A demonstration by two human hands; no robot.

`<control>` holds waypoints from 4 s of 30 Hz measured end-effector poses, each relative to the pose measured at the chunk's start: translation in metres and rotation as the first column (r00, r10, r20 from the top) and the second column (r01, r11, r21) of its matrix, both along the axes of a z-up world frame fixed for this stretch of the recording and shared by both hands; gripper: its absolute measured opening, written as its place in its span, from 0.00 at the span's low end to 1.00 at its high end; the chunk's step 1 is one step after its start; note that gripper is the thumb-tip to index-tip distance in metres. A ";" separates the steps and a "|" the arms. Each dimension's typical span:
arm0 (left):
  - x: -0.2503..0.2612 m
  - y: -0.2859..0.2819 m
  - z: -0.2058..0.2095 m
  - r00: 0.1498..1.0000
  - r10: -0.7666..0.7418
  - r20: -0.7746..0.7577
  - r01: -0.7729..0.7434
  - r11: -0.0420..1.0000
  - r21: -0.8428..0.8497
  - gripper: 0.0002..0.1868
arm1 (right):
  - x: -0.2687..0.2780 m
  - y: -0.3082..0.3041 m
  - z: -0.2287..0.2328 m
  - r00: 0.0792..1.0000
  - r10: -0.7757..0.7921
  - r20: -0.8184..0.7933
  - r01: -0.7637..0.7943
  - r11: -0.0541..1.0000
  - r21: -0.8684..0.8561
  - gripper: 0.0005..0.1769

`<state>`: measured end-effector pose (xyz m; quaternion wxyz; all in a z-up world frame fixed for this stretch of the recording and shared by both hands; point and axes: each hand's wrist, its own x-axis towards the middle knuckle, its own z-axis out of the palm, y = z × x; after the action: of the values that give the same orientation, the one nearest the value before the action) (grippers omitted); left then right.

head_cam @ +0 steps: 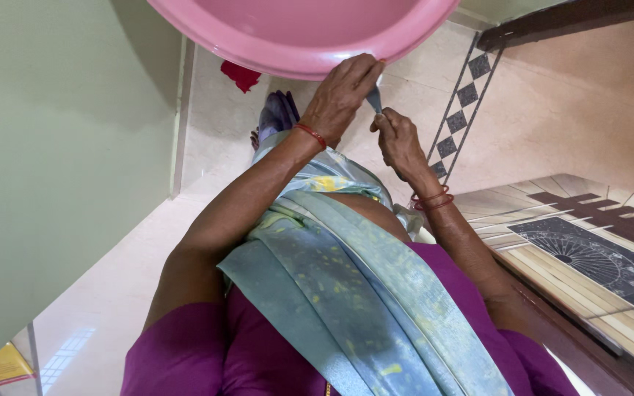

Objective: The person cleans the edges and outer surface of a pink wall-mounted sink using a small brush by hand.

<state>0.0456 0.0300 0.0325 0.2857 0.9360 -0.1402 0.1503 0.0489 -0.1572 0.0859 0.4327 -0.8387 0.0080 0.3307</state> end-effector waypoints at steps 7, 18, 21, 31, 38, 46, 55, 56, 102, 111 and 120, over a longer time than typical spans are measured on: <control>-0.043 0.055 0.010 0.991 0.127 -0.050 -0.134 0.979 -0.155 0.33 | -0.008 0.048 0.008 0.844 0.334 0.420 -0.357 0.934 -0.025 0.13; -0.056 0.040 0.014 0.991 0.126 -0.043 -0.133 0.959 -0.251 0.32 | 0.001 0.042 0.044 0.803 0.471 0.365 -0.416 0.882 -0.221 0.12; -0.060 0.058 0.008 0.979 0.191 -0.075 -0.204 0.936 -0.287 0.31 | -0.002 0.060 0.043 0.779 0.524 0.345 -0.452 0.850 -0.271 0.13; -0.068 0.143 0.003 0.892 0.450 -0.051 -0.437 0.825 -0.359 0.26 | 0.015 0.158 0.017 0.617 0.588 0.524 -0.587 0.787 -0.192 0.08; -0.064 0.116 -0.004 0.892 0.448 -0.057 -0.422 0.782 -0.459 0.26 | 0.009 0.137 0.030 0.689 0.633 0.353 -0.566 0.774 -0.284 0.10; -0.067 0.128 -0.004 0.905 0.421 -0.054 -0.391 0.777 -0.493 0.27 | 0.010 0.142 0.016 0.655 0.635 0.410 -0.570 0.771 -0.285 0.09; -0.037 0.226 -0.020 0.875 0.484 -0.006 -0.409 0.733 -0.544 0.20 | 0.047 0.251 0.017 0.787 0.590 0.179 -0.561 0.806 -0.190 0.21; -0.035 0.231 -0.021 0.853 0.511 -0.102 -0.482 0.699 -0.528 0.21 | 0.047 0.254 0.021 0.787 0.590 0.179 -0.561 0.806 -0.190 0.21; -0.003 0.184 -0.094 0.549 0.508 -0.663 -0.681 -0.187 -0.708 0.35 | 0.034 0.262 0.021 0.857 0.494 0.147 -0.469 0.866 -0.174 0.24; -0.010 0.195 -0.071 0.566 0.438 -0.698 -0.664 -0.259 -0.701 0.41 | 0.047 0.260 0.017 0.837 0.541 0.087 -0.533 0.841 -0.097 0.22; 0.016 0.215 -0.124 0.472 0.423 -0.773 -0.761 -0.248 -0.600 0.44 | 0.052 0.283 0.030 0.862 0.507 0.025 -0.500 0.856 -0.130 0.26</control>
<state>0.0619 0.2454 -0.0910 0.6917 0.4735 0.5114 0.1893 0.1014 0.1261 0.1156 0.2804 -0.8451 -0.2044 0.4068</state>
